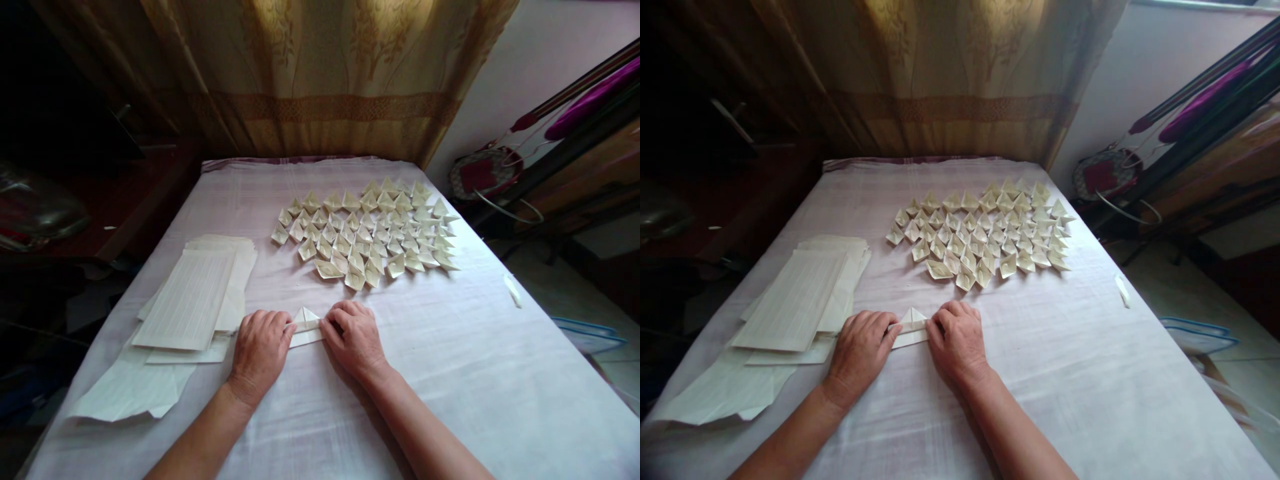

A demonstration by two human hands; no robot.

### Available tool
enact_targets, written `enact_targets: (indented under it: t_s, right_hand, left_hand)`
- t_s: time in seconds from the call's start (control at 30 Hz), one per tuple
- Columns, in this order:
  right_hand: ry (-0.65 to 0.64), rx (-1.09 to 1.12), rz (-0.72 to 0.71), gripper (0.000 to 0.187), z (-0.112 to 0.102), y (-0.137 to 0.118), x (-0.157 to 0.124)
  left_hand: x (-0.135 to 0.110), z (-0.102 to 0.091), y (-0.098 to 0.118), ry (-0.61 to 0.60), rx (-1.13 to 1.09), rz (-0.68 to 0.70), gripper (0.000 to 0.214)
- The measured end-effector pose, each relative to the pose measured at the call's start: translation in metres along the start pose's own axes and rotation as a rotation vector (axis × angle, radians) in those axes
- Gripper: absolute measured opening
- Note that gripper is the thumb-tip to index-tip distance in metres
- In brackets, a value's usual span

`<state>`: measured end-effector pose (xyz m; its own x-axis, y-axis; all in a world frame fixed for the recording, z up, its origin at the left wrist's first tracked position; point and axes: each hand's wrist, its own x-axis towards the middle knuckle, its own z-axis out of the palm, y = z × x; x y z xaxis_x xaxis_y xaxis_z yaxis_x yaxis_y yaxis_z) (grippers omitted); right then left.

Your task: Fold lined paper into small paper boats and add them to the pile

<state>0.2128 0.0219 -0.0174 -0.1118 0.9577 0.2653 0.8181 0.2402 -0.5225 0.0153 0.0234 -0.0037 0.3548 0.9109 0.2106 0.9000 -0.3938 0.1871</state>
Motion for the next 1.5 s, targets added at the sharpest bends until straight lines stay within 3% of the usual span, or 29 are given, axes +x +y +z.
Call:
enact_targets:
  t_s: [0.27, 0.43, 0.63, 0.73, 0.9, 1.13, 1.4, 1.5]
  right_hand:
    - [0.037, -0.071, 0.064, 0.02, 0.005, -0.007, 0.001]
    - [0.07, -0.031, 0.088, 0.001, 0.007, -0.005, -0.001]
    - [0.03, -0.05, 0.063, 0.01, 0.006, -0.01, -0.002]
    - [0.048, -0.116, 0.079, 0.001, 0.008, -0.02, -0.001]
    - [0.074, -0.158, 0.113, 0.026, 0.015, -0.033, 0.003]
    - [0.083, -0.052, 0.117, 0.004, 0.01, -0.018, -0.001]
    - [0.119, 0.022, 0.122, 0.009, 0.006, -0.006, -0.001]
    - [0.12, 0.022, 0.12, 0.008, 0.007, -0.006, -0.002]
  left_hand:
    - [-0.001, 0.002, 0.001, -0.005, 0.02, -0.024, 0.001]
    - [-0.002, 0.004, 0.0, 0.011, -0.037, -0.048, 0.005]
    - [-0.002, 0.004, -0.003, -0.015, -0.092, -0.035, 0.008]
    - [-0.002, 0.004, -0.003, -0.005, -0.086, -0.017, 0.007]
    - [-0.002, 0.005, -0.005, 0.0, -0.087, -0.013, 0.005]
    - [-0.004, 0.004, -0.011, -0.004, -0.146, 0.002, 0.011]
    - [-0.006, 0.003, -0.014, -0.005, -0.163, 0.008, 0.014]
    - [-0.003, -0.003, -0.01, -0.056, -0.089, 0.041, 0.026]
